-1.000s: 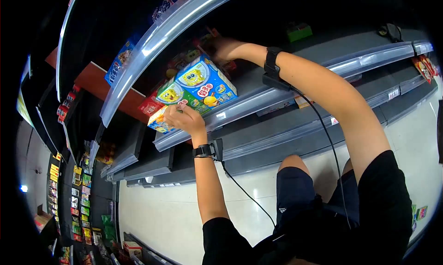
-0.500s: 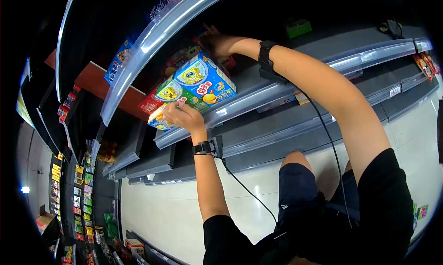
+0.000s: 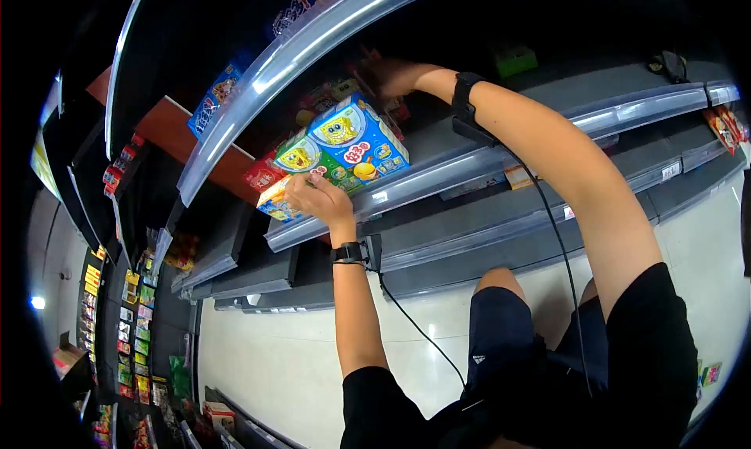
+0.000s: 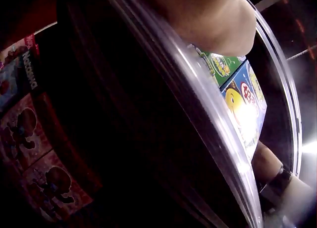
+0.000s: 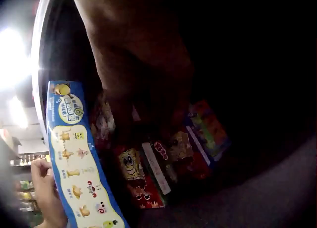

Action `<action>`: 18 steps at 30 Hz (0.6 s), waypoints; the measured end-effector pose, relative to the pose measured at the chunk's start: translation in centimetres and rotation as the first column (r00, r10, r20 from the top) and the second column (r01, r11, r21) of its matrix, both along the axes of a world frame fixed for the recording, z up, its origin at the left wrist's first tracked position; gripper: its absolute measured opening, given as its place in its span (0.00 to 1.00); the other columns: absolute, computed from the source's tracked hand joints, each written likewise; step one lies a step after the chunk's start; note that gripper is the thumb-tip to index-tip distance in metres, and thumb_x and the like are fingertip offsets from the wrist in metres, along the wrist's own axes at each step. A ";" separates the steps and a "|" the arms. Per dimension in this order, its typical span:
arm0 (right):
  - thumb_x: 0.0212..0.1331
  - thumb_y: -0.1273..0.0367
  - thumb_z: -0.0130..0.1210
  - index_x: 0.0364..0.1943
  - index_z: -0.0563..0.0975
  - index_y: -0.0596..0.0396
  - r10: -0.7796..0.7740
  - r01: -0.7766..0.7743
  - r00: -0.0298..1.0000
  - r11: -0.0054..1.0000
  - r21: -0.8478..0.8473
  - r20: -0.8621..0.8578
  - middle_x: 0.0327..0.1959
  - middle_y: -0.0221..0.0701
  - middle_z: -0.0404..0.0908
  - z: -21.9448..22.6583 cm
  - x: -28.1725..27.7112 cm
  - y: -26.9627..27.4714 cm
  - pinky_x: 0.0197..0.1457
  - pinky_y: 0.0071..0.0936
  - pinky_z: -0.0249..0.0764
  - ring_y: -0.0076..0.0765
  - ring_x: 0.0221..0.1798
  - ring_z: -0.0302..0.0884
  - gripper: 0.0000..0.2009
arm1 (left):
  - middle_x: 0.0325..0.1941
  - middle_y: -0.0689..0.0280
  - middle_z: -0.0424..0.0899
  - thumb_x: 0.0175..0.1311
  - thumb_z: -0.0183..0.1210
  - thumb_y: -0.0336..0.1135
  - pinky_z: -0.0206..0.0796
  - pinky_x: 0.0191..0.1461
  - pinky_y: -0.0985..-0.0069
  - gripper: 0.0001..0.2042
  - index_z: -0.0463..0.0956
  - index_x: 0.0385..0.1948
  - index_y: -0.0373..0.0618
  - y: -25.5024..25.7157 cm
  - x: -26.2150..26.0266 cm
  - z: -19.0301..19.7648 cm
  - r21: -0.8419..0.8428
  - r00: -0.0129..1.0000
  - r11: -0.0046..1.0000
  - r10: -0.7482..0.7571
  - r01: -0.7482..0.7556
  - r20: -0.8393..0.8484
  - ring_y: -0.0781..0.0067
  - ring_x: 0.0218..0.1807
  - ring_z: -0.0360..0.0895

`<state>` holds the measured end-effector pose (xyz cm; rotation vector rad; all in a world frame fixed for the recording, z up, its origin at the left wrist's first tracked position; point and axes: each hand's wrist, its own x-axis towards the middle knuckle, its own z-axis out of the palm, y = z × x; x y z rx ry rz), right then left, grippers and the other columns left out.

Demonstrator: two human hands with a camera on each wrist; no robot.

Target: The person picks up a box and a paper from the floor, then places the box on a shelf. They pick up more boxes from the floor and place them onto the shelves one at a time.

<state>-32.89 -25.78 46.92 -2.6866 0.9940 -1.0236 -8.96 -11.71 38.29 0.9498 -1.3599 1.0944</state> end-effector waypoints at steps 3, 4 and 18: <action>0.40 0.62 0.69 0.49 0.77 0.62 0.030 -0.015 0.994 0.991 0.133 -0.105 0.49 0.48 0.80 1.6 -1.6 1.4 0.56 0.36 0.72 0.49 0.51 0.78 0.29 | 0.40 0.54 0.70 0.67 0.50 0.31 0.51 0.53 0.58 0.06 0.66 0.41 0.41 0.0 0.1 0.0 -0.003 1.000 1.000 -0.007 0.007 -0.001 0.54 0.45 0.64; 0.39 0.62 0.69 0.46 0.78 0.63 0.016 0.004 0.993 0.987 0.163 -0.121 0.48 0.48 0.80 1.8 -1.8 1.8 0.55 0.35 0.72 0.49 0.49 0.78 0.27 | 0.40 0.55 0.70 0.67 0.50 0.31 0.51 0.53 0.59 0.06 0.66 0.41 0.41 0.0 0.1 -0.1 -0.011 1.000 1.000 -0.003 0.003 -0.001 0.54 0.45 0.64; 0.40 0.58 0.69 0.39 0.82 0.65 0.055 -0.046 0.998 0.979 0.198 -0.040 0.35 0.45 0.83 1.0 -2.8 1.6 0.50 0.33 0.73 0.45 0.43 0.79 0.24 | 0.40 0.54 0.71 0.66 0.50 0.31 0.53 0.52 0.58 0.05 0.67 0.38 0.41 0.2 0.0 -0.1 0.020 0.999 1.000 -0.014 0.015 -0.041 0.53 0.46 0.66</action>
